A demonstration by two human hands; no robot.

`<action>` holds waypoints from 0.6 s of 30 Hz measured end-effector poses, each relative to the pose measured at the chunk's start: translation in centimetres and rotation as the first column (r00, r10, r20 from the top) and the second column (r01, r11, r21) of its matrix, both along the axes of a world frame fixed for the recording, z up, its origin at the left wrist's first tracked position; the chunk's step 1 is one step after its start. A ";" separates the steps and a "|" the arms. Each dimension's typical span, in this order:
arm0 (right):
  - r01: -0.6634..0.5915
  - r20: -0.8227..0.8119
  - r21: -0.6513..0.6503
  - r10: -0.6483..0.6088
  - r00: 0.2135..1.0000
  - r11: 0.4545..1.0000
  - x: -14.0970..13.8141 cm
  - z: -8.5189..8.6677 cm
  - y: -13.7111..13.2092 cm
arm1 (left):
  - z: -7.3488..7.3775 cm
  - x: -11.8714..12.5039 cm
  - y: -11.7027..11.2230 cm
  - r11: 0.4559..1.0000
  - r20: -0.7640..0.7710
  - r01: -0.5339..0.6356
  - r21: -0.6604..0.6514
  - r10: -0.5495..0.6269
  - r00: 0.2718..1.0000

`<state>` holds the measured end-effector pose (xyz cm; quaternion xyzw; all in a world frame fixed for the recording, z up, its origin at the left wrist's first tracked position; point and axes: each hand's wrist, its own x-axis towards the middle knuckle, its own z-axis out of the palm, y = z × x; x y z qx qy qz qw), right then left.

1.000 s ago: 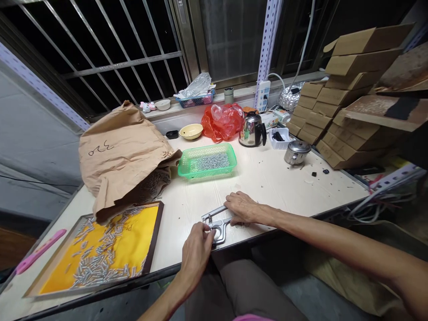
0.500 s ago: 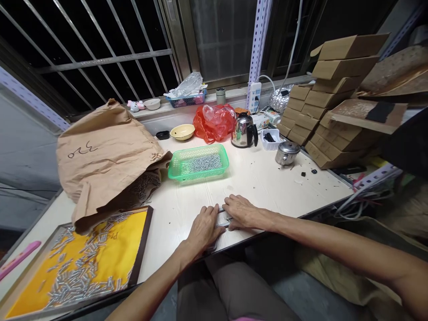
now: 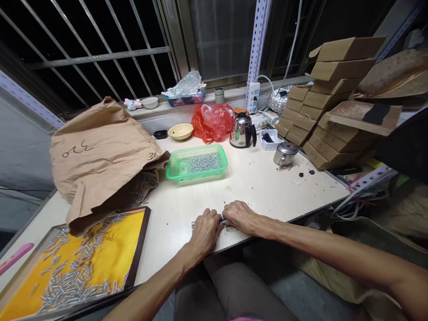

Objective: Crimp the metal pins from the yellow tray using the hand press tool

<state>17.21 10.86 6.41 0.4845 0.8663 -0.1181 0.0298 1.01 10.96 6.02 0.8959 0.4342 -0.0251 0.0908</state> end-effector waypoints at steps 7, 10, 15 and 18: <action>-0.061 -0.101 0.002 0.061 0.993 0.998 1.8 0.4 1.0 | -1.9 -0.9 -3.2 0.981 0.200 -0.052 0.189 0.013 0.980; -0.036 -0.121 0.011 0.037 0.992 0.999 2.1 -0.3 1.8 | -3.2 -0.3 -5.6 0.974 0.286 -0.027 0.226 -0.040 0.957; 0.034 -0.096 0.074 -0.027 0.995 0.997 1.4 -0.7 3.4 | -3.8 1.1 -7.9 0.983 0.326 -0.065 0.172 0.005 0.945; 0.048 -0.078 0.096 -0.040 0.996 0.994 0.7 -0.1 4.2 | -3.5 1.4 -8.3 0.985 0.353 -0.099 0.142 0.043 0.935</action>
